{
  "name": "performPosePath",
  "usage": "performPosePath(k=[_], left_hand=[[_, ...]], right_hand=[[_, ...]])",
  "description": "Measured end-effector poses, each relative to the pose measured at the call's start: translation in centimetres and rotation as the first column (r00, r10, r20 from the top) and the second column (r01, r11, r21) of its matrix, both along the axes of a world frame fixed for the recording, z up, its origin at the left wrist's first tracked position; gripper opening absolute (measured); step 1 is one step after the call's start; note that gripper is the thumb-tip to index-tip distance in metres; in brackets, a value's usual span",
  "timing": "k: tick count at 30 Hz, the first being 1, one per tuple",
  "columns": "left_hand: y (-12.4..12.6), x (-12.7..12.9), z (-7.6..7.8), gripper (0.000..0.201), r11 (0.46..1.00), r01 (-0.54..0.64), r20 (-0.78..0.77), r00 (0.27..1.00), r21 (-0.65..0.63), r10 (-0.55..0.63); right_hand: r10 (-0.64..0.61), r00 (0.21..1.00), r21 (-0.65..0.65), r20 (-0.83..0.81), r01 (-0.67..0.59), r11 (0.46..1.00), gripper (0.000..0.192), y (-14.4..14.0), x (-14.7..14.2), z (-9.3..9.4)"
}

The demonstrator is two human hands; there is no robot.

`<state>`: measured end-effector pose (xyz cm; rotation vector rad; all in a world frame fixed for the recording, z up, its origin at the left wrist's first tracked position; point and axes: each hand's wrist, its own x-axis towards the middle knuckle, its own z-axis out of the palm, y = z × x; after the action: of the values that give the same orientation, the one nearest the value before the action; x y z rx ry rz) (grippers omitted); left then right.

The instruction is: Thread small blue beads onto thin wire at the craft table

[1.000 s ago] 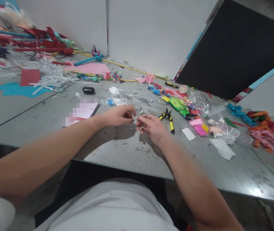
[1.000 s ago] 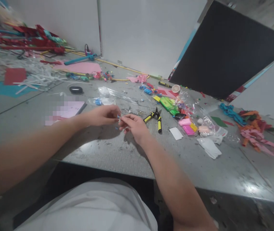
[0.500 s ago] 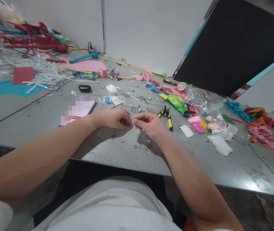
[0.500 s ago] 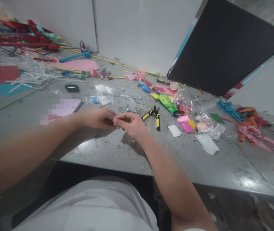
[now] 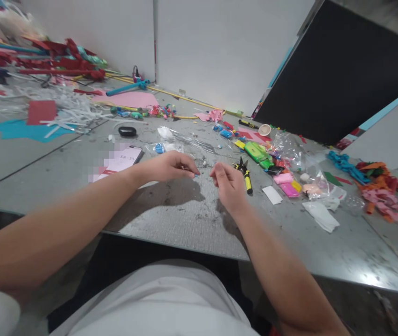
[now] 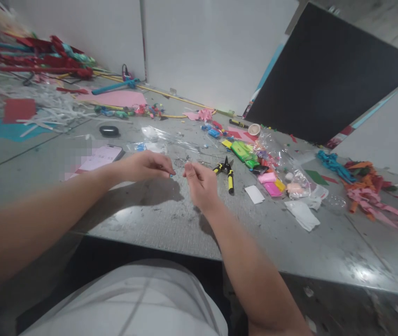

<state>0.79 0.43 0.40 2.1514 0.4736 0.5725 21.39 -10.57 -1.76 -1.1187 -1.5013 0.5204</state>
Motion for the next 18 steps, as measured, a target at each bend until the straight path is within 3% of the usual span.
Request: performPosePath(k=[5, 9, 18], left_hand=[[-0.8, -0.1, 0.1, 0.024, 0.982, 0.042, 0.197, 0.980, -0.183, -0.005], [-1.1, -0.1, -0.2, 0.027, 0.955, 0.073, 0.274, 0.962, -0.289, 0.010], [-1.7, 0.2, 0.3, 0.031, 0.923, 0.157, 0.312, 0.949, -0.353, -0.042]], right_hand=[[0.012, 0.974, 0.150, 0.228, -0.047, 0.988, 0.057, -1.1, -0.5, 0.2], [0.018, 0.950, 0.200, 0.310, -0.084, 0.976, 0.049, -1.2, -0.7, 0.0], [0.012, 0.921, 0.228, 0.389, -0.109, 0.968, 0.039, -1.6, -1.1, 0.0]])
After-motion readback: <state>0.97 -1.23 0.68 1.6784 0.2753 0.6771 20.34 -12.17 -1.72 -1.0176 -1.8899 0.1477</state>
